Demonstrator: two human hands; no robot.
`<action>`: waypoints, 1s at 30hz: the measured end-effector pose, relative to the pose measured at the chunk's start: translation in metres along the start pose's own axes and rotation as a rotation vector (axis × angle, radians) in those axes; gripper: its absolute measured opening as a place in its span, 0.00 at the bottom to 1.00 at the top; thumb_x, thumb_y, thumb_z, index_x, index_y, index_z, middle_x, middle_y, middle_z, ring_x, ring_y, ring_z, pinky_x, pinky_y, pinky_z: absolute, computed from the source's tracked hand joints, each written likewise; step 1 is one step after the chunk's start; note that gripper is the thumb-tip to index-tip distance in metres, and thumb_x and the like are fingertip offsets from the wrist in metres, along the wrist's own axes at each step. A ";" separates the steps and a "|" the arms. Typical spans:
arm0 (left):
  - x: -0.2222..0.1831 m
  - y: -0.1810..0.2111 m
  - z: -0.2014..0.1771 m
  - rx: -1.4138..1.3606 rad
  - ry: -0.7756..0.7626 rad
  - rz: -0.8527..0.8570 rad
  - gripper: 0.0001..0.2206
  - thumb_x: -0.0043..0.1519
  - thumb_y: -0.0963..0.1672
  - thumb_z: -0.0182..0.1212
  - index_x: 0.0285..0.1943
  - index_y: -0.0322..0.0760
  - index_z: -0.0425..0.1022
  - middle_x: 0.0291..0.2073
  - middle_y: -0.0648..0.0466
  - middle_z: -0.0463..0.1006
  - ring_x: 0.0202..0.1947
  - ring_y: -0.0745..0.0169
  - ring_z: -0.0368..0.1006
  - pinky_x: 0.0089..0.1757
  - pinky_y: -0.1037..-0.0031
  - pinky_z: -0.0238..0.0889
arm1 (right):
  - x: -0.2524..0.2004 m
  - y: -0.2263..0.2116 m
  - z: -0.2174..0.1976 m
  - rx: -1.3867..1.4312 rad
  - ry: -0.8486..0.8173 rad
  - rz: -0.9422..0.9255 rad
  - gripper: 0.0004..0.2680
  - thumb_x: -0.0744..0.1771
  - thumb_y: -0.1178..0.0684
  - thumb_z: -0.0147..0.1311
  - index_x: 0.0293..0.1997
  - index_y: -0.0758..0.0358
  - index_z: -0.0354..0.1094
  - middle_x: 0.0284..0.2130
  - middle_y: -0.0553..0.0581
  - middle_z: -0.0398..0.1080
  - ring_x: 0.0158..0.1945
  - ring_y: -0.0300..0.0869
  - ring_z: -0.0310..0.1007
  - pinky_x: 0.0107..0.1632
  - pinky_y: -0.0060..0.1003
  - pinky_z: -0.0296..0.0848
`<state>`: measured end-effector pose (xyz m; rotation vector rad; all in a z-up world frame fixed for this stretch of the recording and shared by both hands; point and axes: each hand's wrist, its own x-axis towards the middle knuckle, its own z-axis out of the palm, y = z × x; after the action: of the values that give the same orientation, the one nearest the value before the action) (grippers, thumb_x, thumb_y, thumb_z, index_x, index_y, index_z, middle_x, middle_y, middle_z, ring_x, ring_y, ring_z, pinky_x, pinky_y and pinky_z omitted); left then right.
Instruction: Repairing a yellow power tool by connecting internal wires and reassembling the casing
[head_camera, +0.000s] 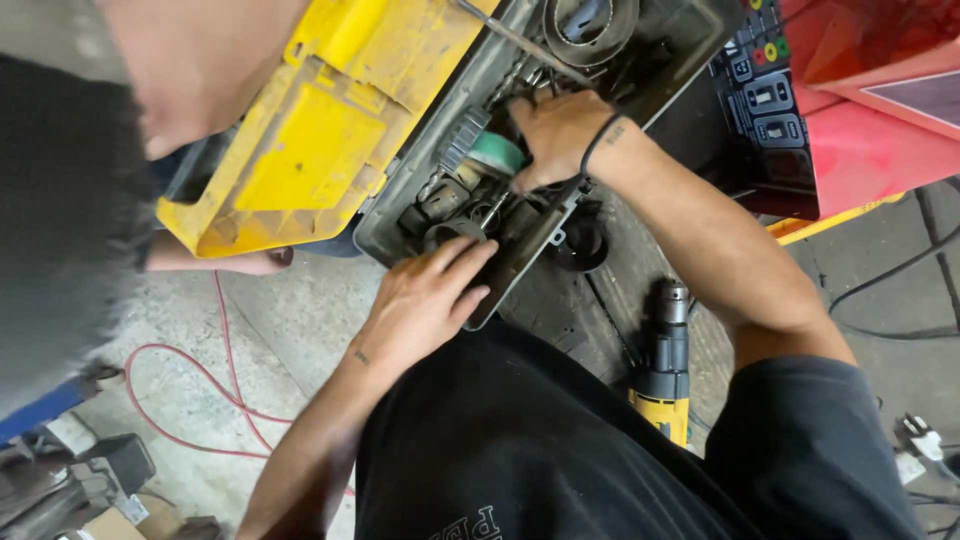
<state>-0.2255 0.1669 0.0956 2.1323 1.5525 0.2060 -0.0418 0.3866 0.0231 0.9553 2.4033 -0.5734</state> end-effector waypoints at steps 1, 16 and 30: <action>-0.001 -0.007 0.001 0.000 0.098 0.034 0.23 0.61 0.48 0.64 0.67 0.51 0.71 0.55 0.51 0.75 0.45 0.45 0.81 0.41 0.57 0.75 | -0.008 -0.011 -0.007 -0.017 -0.036 -0.025 0.41 0.58 0.23 0.60 0.72 0.61 0.54 0.51 0.72 0.74 0.54 0.63 0.76 0.52 0.64 0.73; 0.111 -0.042 -0.026 -0.154 -0.146 0.054 0.17 0.68 0.49 0.56 0.66 0.45 0.72 0.58 0.42 0.75 0.61 0.36 0.70 0.56 0.49 0.65 | -0.099 -0.090 -0.013 0.566 0.172 -0.494 0.17 0.64 0.50 0.58 0.54 0.72 0.63 0.42 0.76 0.70 0.47 0.72 0.73 0.44 0.67 0.74; 0.045 -0.029 -0.012 0.036 -0.523 0.088 0.25 0.59 0.57 0.65 0.61 0.47 0.71 0.57 0.48 0.75 0.63 0.46 0.66 0.70 0.51 0.39 | -0.094 0.068 -0.010 0.274 0.745 -0.217 0.07 0.73 0.58 0.58 0.55 0.70 0.76 0.48 0.65 0.80 0.46 0.52 0.82 0.47 0.45 0.79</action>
<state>-0.2394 0.2188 0.0853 2.0621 1.1638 -0.3305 0.0639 0.3887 0.0715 1.1833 3.1786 -0.7335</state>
